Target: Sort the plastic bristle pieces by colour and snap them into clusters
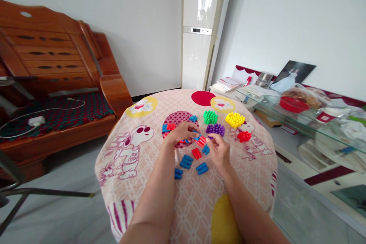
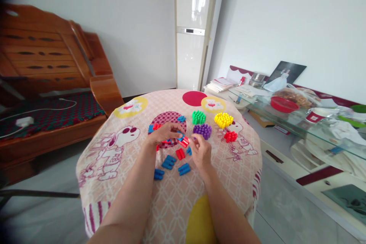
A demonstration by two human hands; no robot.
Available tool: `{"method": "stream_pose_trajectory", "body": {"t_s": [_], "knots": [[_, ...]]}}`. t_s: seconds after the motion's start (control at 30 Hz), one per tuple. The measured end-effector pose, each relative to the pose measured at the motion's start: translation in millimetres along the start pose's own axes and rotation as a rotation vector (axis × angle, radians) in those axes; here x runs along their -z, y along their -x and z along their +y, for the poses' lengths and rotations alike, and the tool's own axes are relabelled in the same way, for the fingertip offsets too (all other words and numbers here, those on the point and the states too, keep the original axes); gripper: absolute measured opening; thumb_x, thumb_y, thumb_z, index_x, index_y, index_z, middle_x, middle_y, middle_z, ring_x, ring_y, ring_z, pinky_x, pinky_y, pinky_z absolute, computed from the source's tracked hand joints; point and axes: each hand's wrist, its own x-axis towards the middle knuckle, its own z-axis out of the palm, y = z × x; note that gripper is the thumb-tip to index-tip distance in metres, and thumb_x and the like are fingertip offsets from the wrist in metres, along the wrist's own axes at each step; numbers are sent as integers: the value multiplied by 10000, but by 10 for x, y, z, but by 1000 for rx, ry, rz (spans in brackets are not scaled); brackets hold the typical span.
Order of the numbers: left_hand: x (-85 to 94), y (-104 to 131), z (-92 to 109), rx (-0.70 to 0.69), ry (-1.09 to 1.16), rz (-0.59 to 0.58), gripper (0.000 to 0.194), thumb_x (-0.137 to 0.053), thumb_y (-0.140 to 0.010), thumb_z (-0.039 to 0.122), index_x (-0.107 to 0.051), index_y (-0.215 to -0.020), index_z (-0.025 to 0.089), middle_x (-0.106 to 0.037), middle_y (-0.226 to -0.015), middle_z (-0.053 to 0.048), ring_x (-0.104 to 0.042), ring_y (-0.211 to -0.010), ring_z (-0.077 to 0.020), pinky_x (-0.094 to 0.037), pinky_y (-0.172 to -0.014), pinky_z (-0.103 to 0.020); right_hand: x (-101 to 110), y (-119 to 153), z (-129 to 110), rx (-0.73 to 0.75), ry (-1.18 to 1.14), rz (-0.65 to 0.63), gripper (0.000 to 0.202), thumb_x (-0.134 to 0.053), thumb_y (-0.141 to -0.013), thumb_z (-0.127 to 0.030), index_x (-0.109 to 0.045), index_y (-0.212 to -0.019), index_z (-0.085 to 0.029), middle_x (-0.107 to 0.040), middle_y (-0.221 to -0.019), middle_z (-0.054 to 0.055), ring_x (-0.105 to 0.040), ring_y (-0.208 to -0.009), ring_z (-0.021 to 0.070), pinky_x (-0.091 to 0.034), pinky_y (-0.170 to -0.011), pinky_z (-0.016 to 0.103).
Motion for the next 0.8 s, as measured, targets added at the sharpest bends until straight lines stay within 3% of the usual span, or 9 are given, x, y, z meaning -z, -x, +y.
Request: {"method": "stream_pose_trajectory", "body": {"t_s": [0.17,0.3,0.4,0.5,0.63,0.7,0.8], "knots": [[-67,-50,13,-4,-109,-44,312,-753,-650,391,-709,-837,145,-645,-623,1,-553,-492,-100,-430,-474,-197,16,-33,14,0,73,-163,252,-583,-869,-392,-742,-847,-198,-733,-734,43,-646,-637,159,-475,-610,243],[-114,-72,44,7,-118,-29,311,-765,-626,394,-707,-804,146,-622,-589,6,-535,-474,-99,-423,-455,-198,29,-24,6,-40,98,-205,209,-625,-823,-358,-727,-736,-198,-712,-650,22,-631,-590,153,-447,-562,239],[-82,-69,36,-17,-89,70,339,-766,-615,410,-708,-830,154,-639,-619,4,-553,-482,-106,-442,-466,-207,83,-54,57,-86,39,-116,227,-633,-804,-390,-712,-730,-190,-700,-639,19,-629,-590,156,-458,-563,242],[-14,-57,-8,-49,-33,215,349,-758,-623,430,-708,-844,164,-668,-667,-4,-569,-502,-109,-464,-490,-215,213,-140,200,-137,34,107,272,-597,-803,-424,-706,-775,-176,-681,-636,24,-615,-588,163,-478,-588,263],[66,-51,-89,-46,-5,317,335,-759,-618,424,-702,-834,175,-666,-639,1,-570,-500,-115,-480,-495,-225,484,-268,428,-194,244,338,282,-547,-797,-392,-708,-834,-164,-703,-726,72,-628,-668,194,-488,-664,305],[87,-55,-116,-43,10,338,343,-763,-612,423,-696,-839,175,-670,-636,0,-587,-512,-124,-491,-502,-231,610,-296,499,-261,430,335,253,-544,-799,-365,-709,-804,-174,-699,-723,86,-622,-682,206,-466,-664,309],[96,-59,-132,-34,31,359,368,-778,-595,430,-691,-839,168,-674,-627,-4,-608,-522,-136,-499,-506,-236,733,-294,544,-365,679,205,214,-558,-808,-320,-705,-719,-191,-676,-678,93,-605,-664,211,-409,-627,299]]}}
